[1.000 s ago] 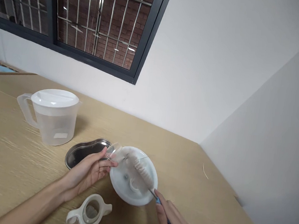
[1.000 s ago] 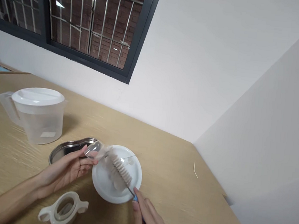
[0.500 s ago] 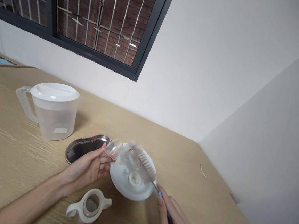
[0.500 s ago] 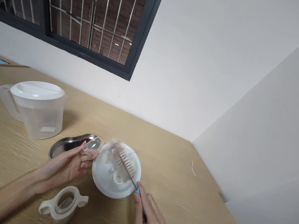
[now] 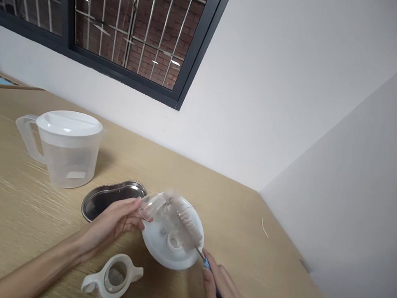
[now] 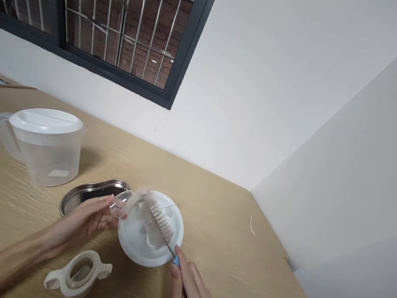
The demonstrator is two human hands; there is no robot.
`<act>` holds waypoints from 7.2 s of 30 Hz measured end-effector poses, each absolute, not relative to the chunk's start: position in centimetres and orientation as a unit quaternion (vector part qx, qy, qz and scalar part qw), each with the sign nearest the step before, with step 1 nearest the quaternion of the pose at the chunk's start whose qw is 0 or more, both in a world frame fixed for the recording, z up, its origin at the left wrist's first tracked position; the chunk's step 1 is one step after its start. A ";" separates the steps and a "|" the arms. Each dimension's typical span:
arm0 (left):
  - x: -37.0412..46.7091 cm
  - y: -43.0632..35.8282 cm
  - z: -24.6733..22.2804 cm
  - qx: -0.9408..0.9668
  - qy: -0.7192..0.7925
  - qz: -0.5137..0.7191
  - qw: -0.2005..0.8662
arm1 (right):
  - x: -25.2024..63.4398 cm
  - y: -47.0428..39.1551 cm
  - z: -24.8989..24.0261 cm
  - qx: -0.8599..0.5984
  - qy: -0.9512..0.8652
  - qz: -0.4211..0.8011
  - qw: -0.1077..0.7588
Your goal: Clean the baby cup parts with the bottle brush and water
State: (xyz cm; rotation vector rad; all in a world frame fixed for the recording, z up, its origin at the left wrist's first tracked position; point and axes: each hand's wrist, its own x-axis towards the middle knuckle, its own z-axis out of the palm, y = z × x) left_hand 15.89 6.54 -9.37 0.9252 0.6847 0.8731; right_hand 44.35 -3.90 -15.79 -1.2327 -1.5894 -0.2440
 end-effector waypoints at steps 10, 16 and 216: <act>16.0 7.6 -10.9 0.521 0.384 0.489 0.584 | 44.7 -4.1 -16.5 -0.545 -0.645 -0.102 0.525; 15.9 8.1 -12.0 0.584 0.411 0.496 0.494 | 46.3 -3.7 -15.7 -0.542 -0.688 -0.114 0.469; 15.7 7.6 -11.9 0.536 0.284 0.504 0.615 | 45.6 -5.0 -14.5 -0.548 -0.676 -0.091 0.484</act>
